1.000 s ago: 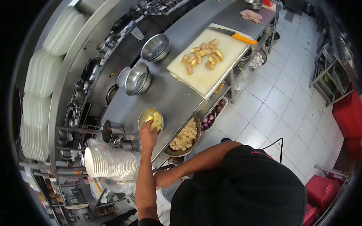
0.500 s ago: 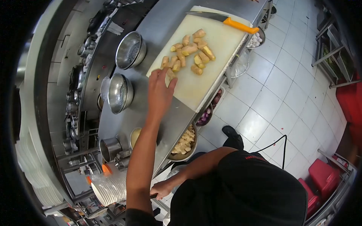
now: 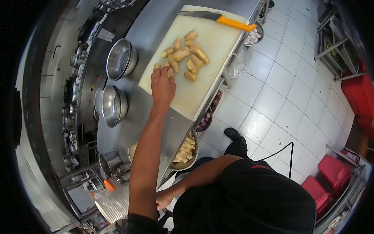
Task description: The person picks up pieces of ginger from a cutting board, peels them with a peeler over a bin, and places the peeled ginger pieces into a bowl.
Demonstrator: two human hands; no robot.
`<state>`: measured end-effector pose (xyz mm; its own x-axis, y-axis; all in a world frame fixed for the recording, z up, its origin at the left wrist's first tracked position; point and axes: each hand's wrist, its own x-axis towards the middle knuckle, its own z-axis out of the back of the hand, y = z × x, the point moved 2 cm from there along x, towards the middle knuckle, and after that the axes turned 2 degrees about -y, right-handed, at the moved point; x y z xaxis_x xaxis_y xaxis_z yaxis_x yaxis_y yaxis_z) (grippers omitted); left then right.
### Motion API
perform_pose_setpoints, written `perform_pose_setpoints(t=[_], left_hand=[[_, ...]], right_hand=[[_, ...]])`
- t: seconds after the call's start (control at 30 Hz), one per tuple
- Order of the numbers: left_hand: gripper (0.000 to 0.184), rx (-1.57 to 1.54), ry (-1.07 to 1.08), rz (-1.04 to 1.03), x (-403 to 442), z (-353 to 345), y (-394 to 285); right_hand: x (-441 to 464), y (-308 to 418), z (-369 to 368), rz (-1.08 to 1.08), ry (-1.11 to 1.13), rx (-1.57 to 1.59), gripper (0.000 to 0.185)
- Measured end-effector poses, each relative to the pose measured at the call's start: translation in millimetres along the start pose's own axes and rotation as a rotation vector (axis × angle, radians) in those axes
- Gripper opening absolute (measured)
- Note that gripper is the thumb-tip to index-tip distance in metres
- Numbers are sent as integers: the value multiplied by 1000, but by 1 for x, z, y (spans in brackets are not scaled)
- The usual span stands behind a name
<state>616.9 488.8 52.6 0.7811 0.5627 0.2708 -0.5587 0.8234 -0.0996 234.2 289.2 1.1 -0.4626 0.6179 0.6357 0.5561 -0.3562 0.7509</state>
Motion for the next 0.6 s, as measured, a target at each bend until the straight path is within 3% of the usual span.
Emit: perform_pose_setpoints(t=[0.1,0.17,0.23,0.27,0.33,0.4,0.43,0.5,0.53,0.57,0.6], left_hand=[[42,-158,-79,73,-19,44,-18],[40,-885,-22,480,-42,77,-23],[41,-1269,-85,470,-79,120,-28],[41,-1238,-130,501,-102,146,-28],[44,-1856,-213,658,-151,190,-31],[45,-1945,-363,659,-207,225,-26],[46,-2071,-437,622,-235,241,-26],[48,-2037,-601,625,-299,262,-27],[50,-2041,-697,649,-331,271,-31],[52,-2049,-791,665,-364,277,-37],[51,-2035,-875,679,-395,282,-44]], right_hand=[[2,0,-8,-32,7,24,24],[-1,14,-6,-66,-25,56,25],[-4,23,-4,-103,-84,71,26],[-7,26,0,-128,-130,79,26],[-10,34,7,-198,-245,105,27],[-4,58,15,-276,-416,137,28],[7,75,12,-321,-573,165,28],[27,100,-8,-403,-918,180,29],[0,110,23,-326,-350,-36,32],[-20,32,8,-460,-215,158,30],[-27,43,6,-501,-226,49,28]])
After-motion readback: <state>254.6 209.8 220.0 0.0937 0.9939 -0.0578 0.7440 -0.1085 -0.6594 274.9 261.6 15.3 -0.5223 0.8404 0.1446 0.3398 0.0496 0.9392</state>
